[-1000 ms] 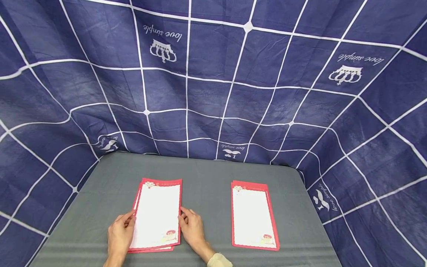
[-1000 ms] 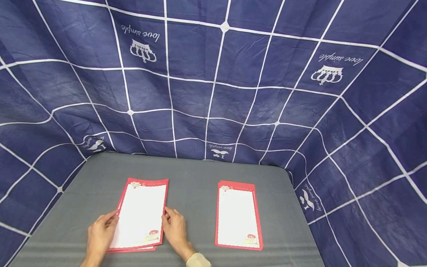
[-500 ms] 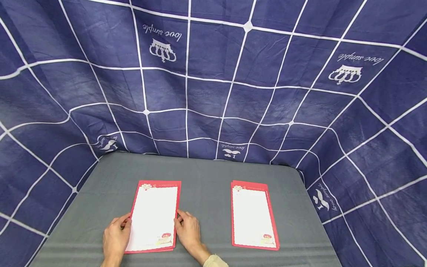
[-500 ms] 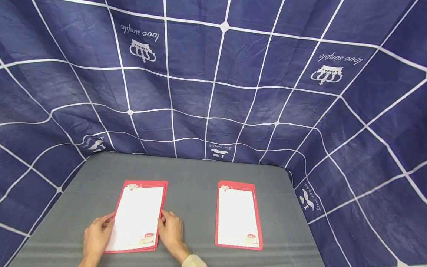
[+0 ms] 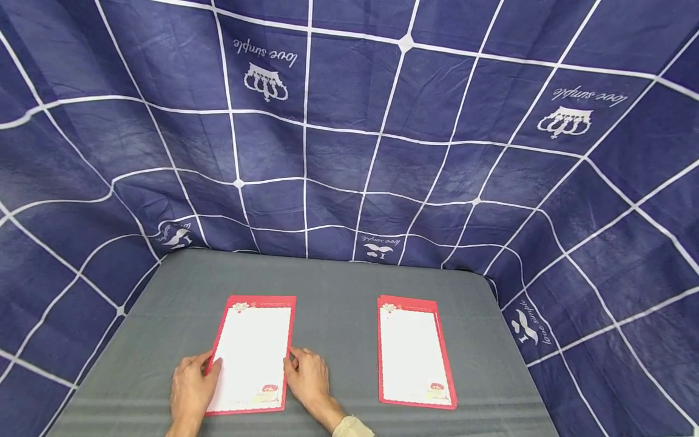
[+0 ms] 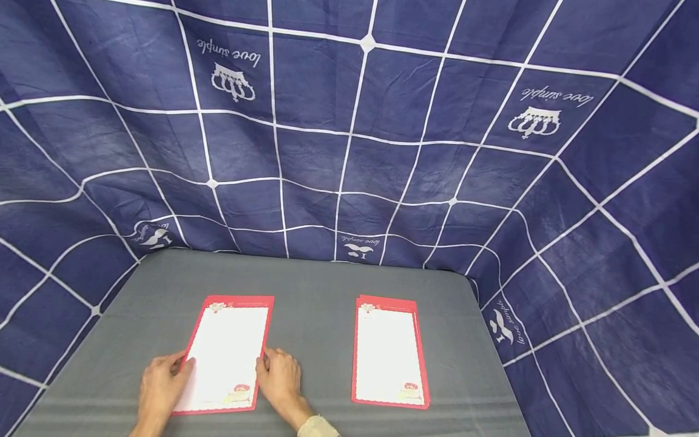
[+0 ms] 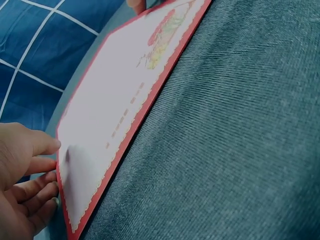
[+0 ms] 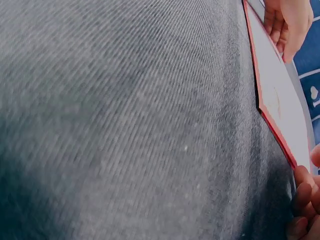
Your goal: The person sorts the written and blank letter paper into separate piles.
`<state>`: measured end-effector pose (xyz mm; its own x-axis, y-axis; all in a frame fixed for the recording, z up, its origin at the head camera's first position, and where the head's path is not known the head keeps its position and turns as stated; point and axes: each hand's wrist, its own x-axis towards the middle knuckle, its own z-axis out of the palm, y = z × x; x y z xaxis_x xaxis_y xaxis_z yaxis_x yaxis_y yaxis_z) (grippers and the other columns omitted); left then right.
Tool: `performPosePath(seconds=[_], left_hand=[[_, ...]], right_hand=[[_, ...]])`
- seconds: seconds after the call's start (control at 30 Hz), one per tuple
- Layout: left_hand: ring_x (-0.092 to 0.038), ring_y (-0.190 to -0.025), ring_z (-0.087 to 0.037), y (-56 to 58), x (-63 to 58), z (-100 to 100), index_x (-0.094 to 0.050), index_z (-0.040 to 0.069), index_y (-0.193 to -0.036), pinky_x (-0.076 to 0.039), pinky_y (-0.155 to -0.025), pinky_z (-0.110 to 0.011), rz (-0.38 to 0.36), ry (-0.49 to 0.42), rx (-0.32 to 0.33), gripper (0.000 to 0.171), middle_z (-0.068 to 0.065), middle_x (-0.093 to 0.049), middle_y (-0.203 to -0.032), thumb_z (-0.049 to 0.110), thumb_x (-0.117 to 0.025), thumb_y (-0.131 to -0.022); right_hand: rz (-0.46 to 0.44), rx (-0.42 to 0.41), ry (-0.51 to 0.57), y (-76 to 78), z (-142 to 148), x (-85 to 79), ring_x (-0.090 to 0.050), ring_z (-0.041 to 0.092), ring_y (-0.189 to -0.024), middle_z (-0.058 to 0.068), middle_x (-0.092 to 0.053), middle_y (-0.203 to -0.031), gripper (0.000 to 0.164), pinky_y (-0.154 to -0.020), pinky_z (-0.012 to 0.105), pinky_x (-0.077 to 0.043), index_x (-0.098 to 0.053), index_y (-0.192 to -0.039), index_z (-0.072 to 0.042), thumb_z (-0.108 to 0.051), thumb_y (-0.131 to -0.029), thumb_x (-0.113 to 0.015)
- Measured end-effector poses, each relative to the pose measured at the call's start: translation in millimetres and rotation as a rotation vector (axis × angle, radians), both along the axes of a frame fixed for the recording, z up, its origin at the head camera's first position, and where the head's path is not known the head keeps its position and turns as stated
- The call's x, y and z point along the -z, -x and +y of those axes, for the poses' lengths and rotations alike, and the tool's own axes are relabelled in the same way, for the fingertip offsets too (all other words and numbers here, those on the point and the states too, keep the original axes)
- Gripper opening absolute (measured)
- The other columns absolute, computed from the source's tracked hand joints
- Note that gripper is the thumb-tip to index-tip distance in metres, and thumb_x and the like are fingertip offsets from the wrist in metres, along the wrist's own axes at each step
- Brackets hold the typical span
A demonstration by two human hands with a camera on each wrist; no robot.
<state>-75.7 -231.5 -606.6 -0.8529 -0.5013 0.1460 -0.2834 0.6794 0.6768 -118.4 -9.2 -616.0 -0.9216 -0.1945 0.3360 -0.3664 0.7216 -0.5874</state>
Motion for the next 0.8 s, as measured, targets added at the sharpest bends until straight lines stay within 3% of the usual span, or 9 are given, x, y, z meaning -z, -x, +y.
performPosePath(seconds=[0.47, 0.8], left_hand=[[-0.059, -0.093, -0.045, -0.1, -2.7, -0.1, -0.065, -0.013, -0.112, -0.042, -0.079, -0.059, -0.022, -0.031, 0.020, 0.036, -0.032, -0.061, -0.102, 0.011, -0.072, -0.086], [-0.060, -0.090, -0.042, -4.9, -2.1, -1.0, -0.066, -0.014, -0.110, -0.042, -0.078, -0.055, 0.039, -0.039, 0.051, 0.036, -0.028, -0.063, -0.097, 0.011, -0.073, -0.085]], right_hand=[[-0.036, -0.049, 0.024, 0.5, 1.6, -3.8, -0.046, -0.005, -0.056, -0.017, -0.052, -0.061, 0.024, -0.052, 0.019, -0.043, -0.077, -0.103, -0.003, -0.019, -0.085, -0.072], [-0.029, -0.103, -0.017, 2.7, 5.7, -4.1, -0.047, -0.005, -0.058, -0.017, -0.053, -0.062, 0.025, -0.057, 0.020, -0.046, -0.076, -0.105, -0.003, -0.019, -0.086, -0.072]])
